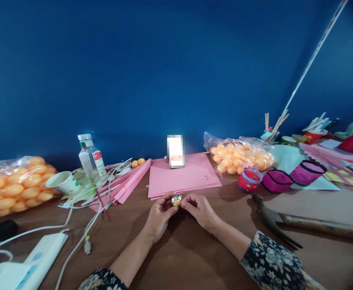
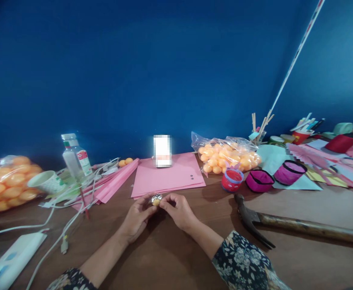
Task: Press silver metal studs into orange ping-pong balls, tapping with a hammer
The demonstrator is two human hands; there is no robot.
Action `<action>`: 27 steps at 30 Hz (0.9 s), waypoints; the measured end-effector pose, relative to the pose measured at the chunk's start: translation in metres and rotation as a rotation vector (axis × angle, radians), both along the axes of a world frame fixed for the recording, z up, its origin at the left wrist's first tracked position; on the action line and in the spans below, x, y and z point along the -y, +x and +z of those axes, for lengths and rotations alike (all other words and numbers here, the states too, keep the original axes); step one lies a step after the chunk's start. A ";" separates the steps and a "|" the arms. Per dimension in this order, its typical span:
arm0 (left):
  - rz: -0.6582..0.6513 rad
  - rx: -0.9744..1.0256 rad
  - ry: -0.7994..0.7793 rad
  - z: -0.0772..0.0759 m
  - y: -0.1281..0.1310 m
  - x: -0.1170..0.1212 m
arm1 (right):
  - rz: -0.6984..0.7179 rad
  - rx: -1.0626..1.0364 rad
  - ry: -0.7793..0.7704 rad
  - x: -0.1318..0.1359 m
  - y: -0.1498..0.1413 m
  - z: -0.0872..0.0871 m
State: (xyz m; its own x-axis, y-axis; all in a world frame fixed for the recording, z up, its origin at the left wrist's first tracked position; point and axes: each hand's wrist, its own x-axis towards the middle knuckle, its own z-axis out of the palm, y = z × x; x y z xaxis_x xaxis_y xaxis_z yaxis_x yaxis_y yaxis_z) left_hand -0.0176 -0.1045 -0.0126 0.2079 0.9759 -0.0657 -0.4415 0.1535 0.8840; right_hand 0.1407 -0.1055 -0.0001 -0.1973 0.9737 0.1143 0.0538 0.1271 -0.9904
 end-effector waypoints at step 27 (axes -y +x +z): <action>0.013 -0.018 0.009 0.006 0.002 0.002 | 0.027 -0.070 0.017 -0.001 0.001 0.001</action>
